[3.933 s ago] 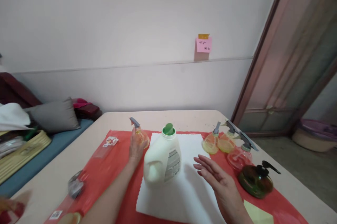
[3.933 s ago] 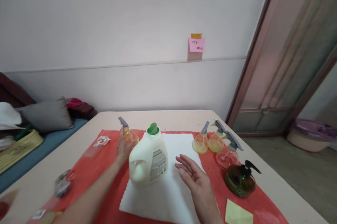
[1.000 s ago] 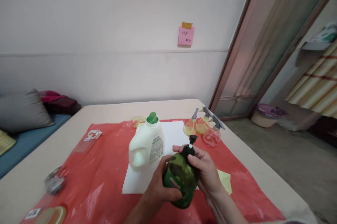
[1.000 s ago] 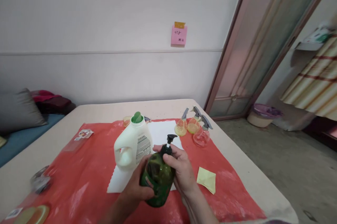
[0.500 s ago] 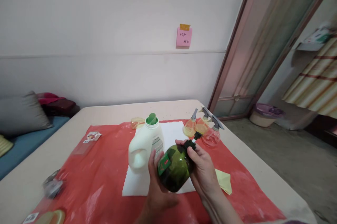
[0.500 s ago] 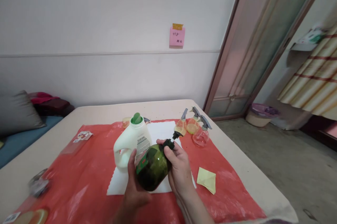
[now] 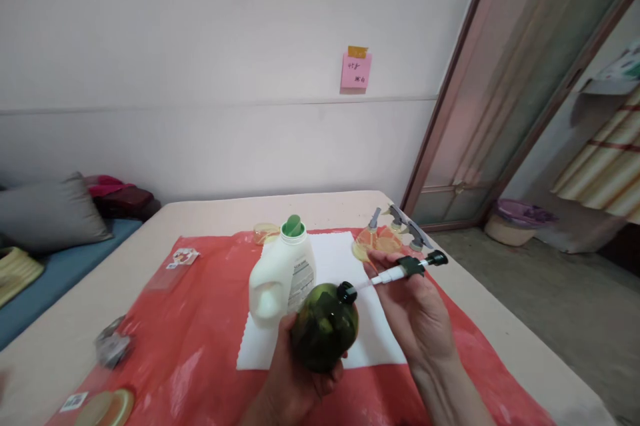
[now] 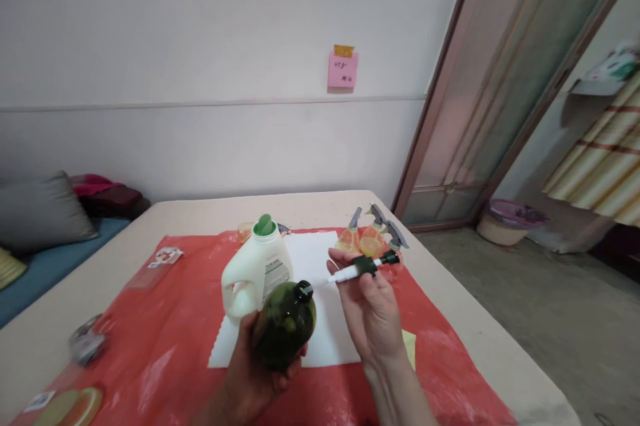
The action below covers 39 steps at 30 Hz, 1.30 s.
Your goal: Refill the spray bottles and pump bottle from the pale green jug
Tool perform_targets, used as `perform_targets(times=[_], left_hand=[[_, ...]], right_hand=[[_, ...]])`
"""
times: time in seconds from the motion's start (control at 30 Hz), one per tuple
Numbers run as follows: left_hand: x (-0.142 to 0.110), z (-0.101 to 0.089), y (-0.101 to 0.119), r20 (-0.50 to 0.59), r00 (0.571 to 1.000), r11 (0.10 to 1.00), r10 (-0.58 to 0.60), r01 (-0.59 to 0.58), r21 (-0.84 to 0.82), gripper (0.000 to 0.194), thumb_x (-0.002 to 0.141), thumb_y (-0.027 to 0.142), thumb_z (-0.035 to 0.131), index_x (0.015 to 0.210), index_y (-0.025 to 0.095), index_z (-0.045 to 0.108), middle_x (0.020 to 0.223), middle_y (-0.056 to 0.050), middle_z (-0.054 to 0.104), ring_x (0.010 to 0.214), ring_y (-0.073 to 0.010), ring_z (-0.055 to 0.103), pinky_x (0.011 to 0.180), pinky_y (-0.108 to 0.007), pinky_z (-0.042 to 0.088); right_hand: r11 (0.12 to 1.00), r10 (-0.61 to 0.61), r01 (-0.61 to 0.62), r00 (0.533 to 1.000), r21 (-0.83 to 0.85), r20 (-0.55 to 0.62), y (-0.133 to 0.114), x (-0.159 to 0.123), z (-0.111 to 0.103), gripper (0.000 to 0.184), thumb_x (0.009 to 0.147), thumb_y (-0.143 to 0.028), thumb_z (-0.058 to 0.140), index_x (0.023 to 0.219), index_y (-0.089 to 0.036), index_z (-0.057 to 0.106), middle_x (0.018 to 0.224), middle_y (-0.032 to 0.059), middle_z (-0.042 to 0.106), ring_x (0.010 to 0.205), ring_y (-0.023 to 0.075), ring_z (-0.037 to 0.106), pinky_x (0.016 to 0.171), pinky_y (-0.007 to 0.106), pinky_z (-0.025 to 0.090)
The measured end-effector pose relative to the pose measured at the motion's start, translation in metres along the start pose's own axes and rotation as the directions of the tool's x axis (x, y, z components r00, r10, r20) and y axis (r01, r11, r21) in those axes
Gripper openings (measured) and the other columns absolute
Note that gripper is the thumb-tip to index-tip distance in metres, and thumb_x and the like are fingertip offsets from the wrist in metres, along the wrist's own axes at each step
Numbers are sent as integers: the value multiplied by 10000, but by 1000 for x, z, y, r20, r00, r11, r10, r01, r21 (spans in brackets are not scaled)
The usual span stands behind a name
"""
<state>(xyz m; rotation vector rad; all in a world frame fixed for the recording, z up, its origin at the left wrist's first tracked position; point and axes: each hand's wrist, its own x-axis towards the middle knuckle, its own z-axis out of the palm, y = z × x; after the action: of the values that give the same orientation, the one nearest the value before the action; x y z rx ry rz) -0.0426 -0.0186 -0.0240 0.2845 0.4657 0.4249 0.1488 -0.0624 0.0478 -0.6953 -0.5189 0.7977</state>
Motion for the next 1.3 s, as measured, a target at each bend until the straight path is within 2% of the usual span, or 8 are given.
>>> perform_targets(times=[0.13,0.23,0.43,0.53,0.6,0.87,1.1,1.3], left_hand=[[-8,3,19,-83,983,985,162,-155,80,692,823,700,599,977,50,780,783,-167,769,556,-183,675,444,-212,453],[-19,8,35,-131,940,944,316,-297,146,617,807,653,645,978,73,770,787,-172,766,552,-190,665,438,-228,461],[-49,21,78,-156,740,744,655,-595,303,510,750,519,751,1104,154,712,889,-124,788,613,-241,709,483,-310,550],[-58,32,104,-178,642,653,746,-651,388,493,769,462,756,1151,160,678,874,-96,782,574,-212,692,452,-279,540],[-60,39,120,-191,608,621,771,-647,443,422,800,428,728,1108,144,678,816,-76,765,544,-189,673,437,-262,538],[-55,50,166,-160,617,559,771,-532,636,265,846,333,686,1048,167,644,783,-38,724,533,-168,662,420,-243,545],[-54,48,182,-121,638,452,760,-386,804,395,821,498,728,1049,208,588,792,-6,673,552,-146,641,435,-219,499],[-57,61,189,-122,615,321,779,-225,920,483,807,618,692,1091,247,569,844,10,644,587,-143,645,452,-225,479]], right_hand=[[999,-4,8,997,50,-78,1,14,-16,339,751,-594,818,957,-330,769,1100,50,749,1166,279,631,1033,505,478],[999,14,-4,980,49,-196,10,24,-27,305,685,-470,892,902,-298,764,996,19,742,946,212,636,824,380,526],[977,165,-194,950,-85,-266,28,29,-22,454,456,-346,981,852,-208,806,812,0,697,758,137,546,685,255,453],[970,167,-207,948,-126,-272,28,26,-16,474,433,-389,973,837,-199,814,821,9,699,766,142,538,675,253,438],[968,176,-216,945,-124,-277,26,25,-16,472,421,-408,971,814,-200,812,832,13,702,773,145,535,679,254,435],[967,178,-218,950,-135,-255,24,26,-22,448,432,-435,978,775,-209,800,868,19,697,812,154,525,702,262,431],[971,156,-194,957,-139,-246,24,25,-22,409,454,-430,971,729,-200,775,848,19,681,796,154,513,698,274,417],[968,158,-199,956,-150,-247,24,24,-21,447,467,-419,965,823,-201,803,843,18,685,794,156,510,712,284,405]])
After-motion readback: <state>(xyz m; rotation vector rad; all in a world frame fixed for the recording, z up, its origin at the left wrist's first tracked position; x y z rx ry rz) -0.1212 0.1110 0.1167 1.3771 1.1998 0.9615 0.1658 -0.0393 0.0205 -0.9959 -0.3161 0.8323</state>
